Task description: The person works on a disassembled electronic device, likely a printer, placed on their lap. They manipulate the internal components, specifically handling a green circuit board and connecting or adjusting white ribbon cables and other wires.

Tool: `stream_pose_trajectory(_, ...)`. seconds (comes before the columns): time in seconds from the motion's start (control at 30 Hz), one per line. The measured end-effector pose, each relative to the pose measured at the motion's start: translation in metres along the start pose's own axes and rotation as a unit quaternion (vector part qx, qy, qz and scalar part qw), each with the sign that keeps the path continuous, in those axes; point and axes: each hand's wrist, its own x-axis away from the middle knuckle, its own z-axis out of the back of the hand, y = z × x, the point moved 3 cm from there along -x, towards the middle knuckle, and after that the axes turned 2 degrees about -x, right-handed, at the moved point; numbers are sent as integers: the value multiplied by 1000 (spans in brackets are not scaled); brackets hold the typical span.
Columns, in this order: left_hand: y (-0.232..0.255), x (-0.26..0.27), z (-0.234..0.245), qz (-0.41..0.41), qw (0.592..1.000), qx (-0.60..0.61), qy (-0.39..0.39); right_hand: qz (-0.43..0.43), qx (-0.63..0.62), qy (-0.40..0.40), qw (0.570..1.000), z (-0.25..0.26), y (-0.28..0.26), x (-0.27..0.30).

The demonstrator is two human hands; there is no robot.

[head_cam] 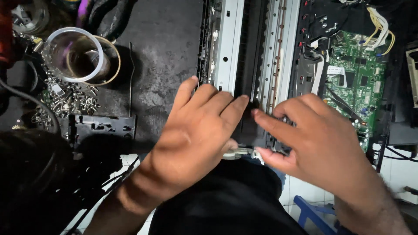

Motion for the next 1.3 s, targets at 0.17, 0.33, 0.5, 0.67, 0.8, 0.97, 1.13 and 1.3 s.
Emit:
stream_pose_trajectory(0.17,-9,-4,-7,2,999,34,28,-16,-2,26,1000,0,11,-10)
stream_pose_trajectory(0.33,-14,2,2,-23,994,105,21,-22,24,-12,999,10,8,-14)
stream_pose_trajectory(0.5,-12,-2,5,-10,996,87,17,-13,64,-29,997,15,6,-20)
stream_pose_trajectory(0.67,-18,2,11,-34,991,128,20,-6,48,-24,999,12,8,-16)
stream_pose_trajectory(0.8,-24,6,26,-29,978,179,105,-17,24,3,1000,2,8,-8)
stream_pose_trajectory(0.97,-29,8,21,23,970,193,143,-13,48,10,999,0,8,-5)
stream_pose_trajectory(1.13,-29,9,19,43,967,196,156,-3,83,-5,997,10,7,-11)
stream_pose_trajectory(1.3,-28,11,16,49,962,214,164,2,113,-14,994,14,4,-13)
